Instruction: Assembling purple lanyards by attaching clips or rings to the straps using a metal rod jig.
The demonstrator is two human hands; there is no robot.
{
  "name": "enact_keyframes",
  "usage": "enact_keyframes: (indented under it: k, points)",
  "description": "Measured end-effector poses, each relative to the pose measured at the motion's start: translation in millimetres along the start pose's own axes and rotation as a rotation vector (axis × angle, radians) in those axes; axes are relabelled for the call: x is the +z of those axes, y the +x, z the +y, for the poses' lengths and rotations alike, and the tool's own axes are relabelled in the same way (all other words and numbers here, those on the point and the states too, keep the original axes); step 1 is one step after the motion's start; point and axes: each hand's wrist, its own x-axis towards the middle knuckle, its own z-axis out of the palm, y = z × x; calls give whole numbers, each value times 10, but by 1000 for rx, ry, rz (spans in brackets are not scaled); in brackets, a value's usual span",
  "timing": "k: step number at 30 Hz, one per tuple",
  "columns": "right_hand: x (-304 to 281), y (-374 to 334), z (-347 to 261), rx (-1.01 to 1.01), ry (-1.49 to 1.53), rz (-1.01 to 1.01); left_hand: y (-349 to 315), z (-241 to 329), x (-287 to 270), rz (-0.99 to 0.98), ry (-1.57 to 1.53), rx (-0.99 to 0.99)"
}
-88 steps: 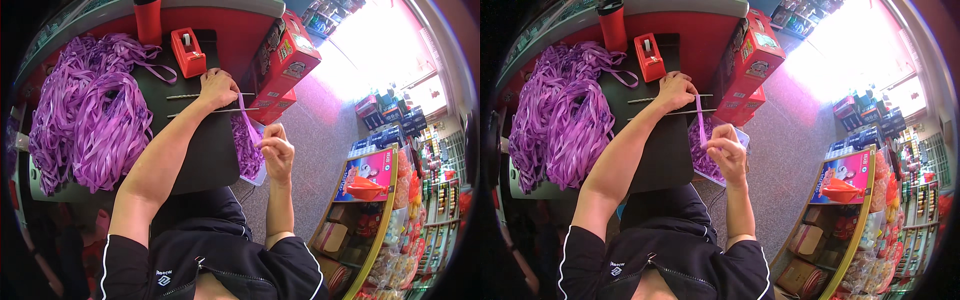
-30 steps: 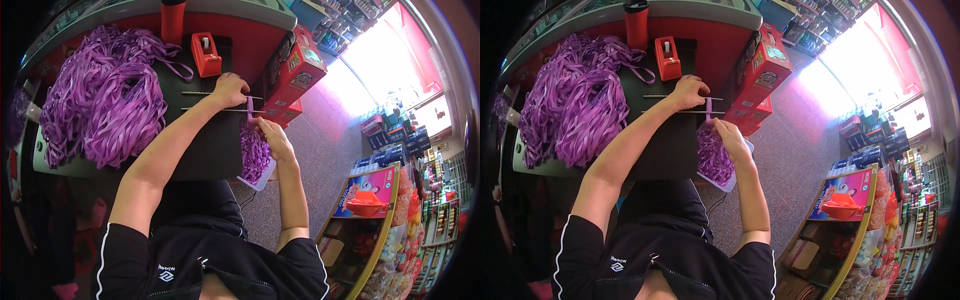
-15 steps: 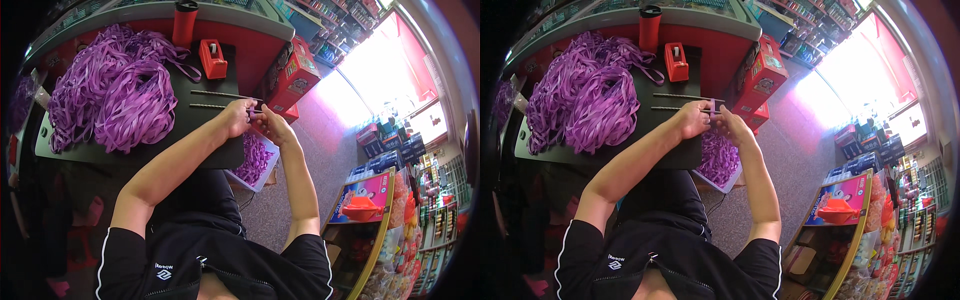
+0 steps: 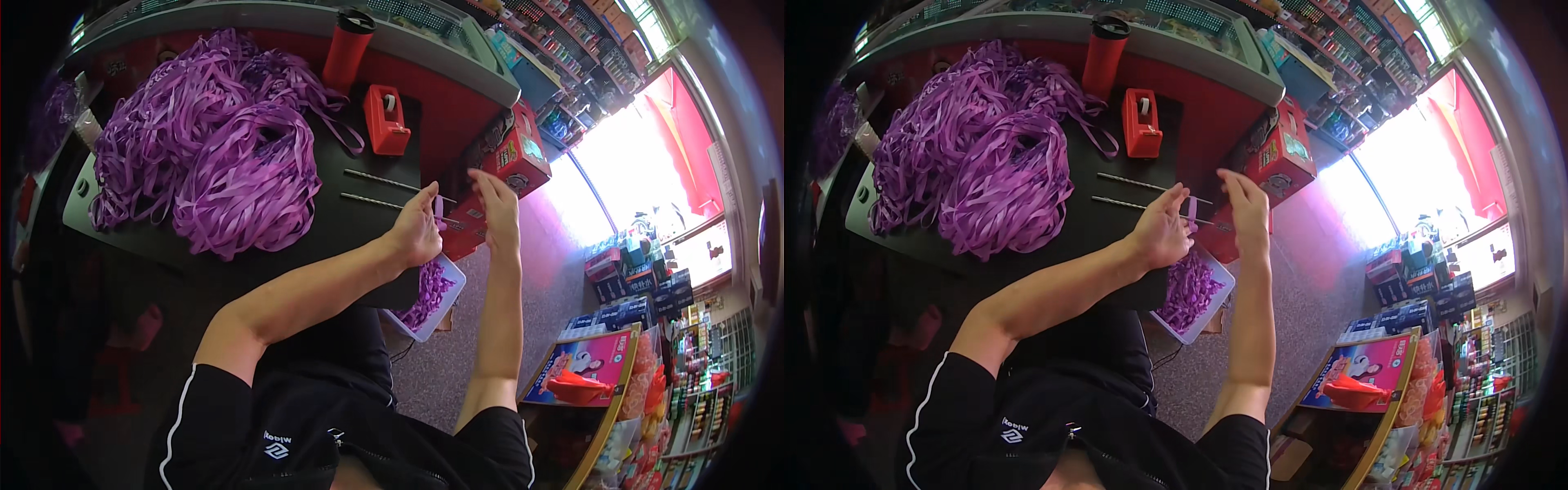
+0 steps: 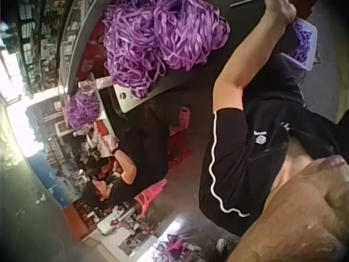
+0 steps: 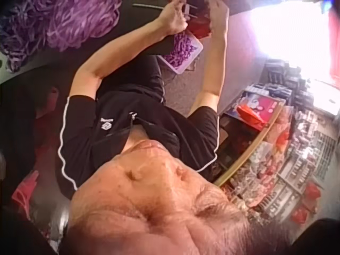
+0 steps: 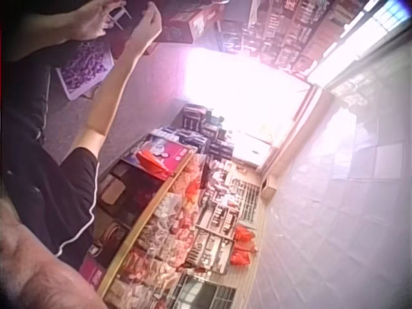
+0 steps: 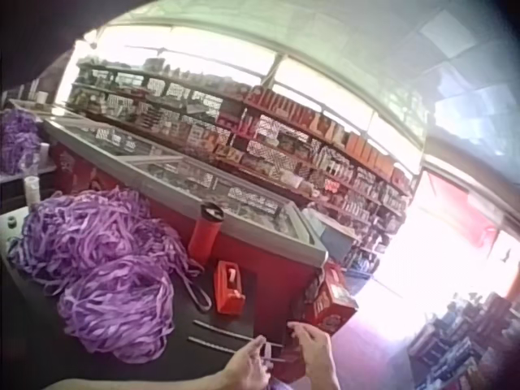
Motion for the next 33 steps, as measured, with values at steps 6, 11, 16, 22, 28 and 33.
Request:
enact_keyframes:
  k: [6,11,16,22,28,33]
  points:
    - [851,982,153,23,-9,-190,11,32,-54,-68,-4,13]
    - [1158,1358,180,303,-63,-308,-108,65,43,-192,-52,16]
    - [1293,1482,198,356,102,-365,122,-44,-160,-207,-57,27]
    - [1159,1403,31,507,112,-324,93,-24,-124,-164,-105,38]
    - [1046,1270,-37,576,155,-363,30,33,-72,-136,-17,70]
    - [986,1122,64,602,175,-327,-22,31,-13,-180,-82,60]
